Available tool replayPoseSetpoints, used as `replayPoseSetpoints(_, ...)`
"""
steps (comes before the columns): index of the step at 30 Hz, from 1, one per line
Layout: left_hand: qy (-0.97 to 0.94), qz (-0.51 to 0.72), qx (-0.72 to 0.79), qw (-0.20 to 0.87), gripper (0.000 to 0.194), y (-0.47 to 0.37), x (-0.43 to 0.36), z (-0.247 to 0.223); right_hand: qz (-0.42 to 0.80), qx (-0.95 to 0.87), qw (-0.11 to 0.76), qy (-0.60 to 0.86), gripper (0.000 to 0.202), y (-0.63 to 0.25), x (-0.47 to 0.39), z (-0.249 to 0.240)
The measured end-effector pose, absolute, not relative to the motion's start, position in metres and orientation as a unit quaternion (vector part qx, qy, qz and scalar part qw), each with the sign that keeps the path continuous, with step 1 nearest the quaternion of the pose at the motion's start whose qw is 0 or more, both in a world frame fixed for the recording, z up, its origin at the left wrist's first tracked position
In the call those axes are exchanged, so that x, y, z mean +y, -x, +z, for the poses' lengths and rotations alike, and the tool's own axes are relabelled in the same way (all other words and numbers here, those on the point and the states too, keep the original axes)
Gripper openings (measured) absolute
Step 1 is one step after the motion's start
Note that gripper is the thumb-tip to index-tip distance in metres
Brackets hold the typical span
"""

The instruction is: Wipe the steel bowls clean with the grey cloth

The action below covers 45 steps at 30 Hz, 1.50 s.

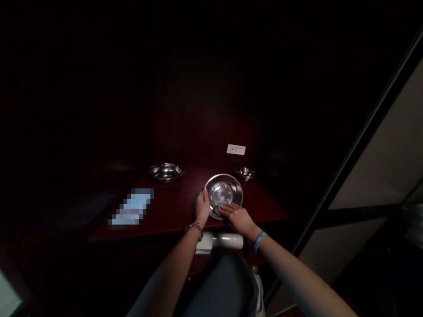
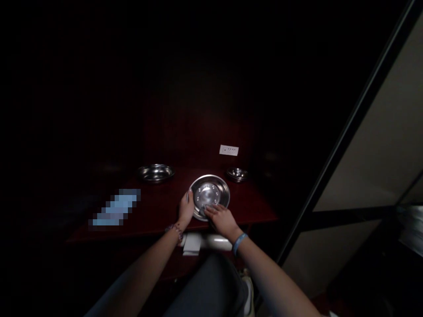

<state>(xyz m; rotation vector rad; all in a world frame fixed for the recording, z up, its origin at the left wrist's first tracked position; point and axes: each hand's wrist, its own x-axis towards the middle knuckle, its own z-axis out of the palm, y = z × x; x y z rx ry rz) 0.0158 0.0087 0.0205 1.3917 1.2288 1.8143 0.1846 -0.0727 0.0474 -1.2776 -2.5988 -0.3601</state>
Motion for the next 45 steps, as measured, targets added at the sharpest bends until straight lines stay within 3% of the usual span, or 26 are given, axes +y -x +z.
replayPoseSetpoints(5,-0.537,0.660,0.438,0.289,0.048,-0.020,0.004,0.025,-0.225,-0.846,0.068,0.479,0.051,-0.212,-0.058,0.045)
replayPoseSetpoints(12,-0.553,0.650,0.430,0.294,0.049,-0.021,-0.002,0.027,-0.251,-0.797,0.121,0.536,0.054,-0.203,-0.050,0.019)
replayPoseSetpoints(18,-0.572,0.639,0.430,0.283,0.045,-0.022,-0.005,0.027,-0.142,-0.789,0.214,0.559,0.058,-0.182,-0.068,0.012)
replayPoseSetpoints(27,-0.540,0.661,0.442,0.275,0.049,-0.020,-0.007,0.031,-0.012,-0.799,0.279,0.533,0.073,-0.140,-0.080,0.024)
replayPoseSetpoints(33,-0.519,0.681,0.429,0.288,0.055,-0.017,-0.004,0.031,0.092,-0.761,0.363,0.530,0.060,-0.128,-0.071,0.027)
replayPoseSetpoints(40,-0.500,0.679,0.429,0.324,0.055,-0.018,-0.002,0.029,0.335,-0.661,0.479,0.470,0.053,-0.135,-0.062,0.030)
replayPoseSetpoints(45,-0.483,0.681,0.433,0.341,0.055,-0.017,-0.001,0.029,0.383,-0.647,0.439,0.492,0.049,-0.176,-0.066,0.043)
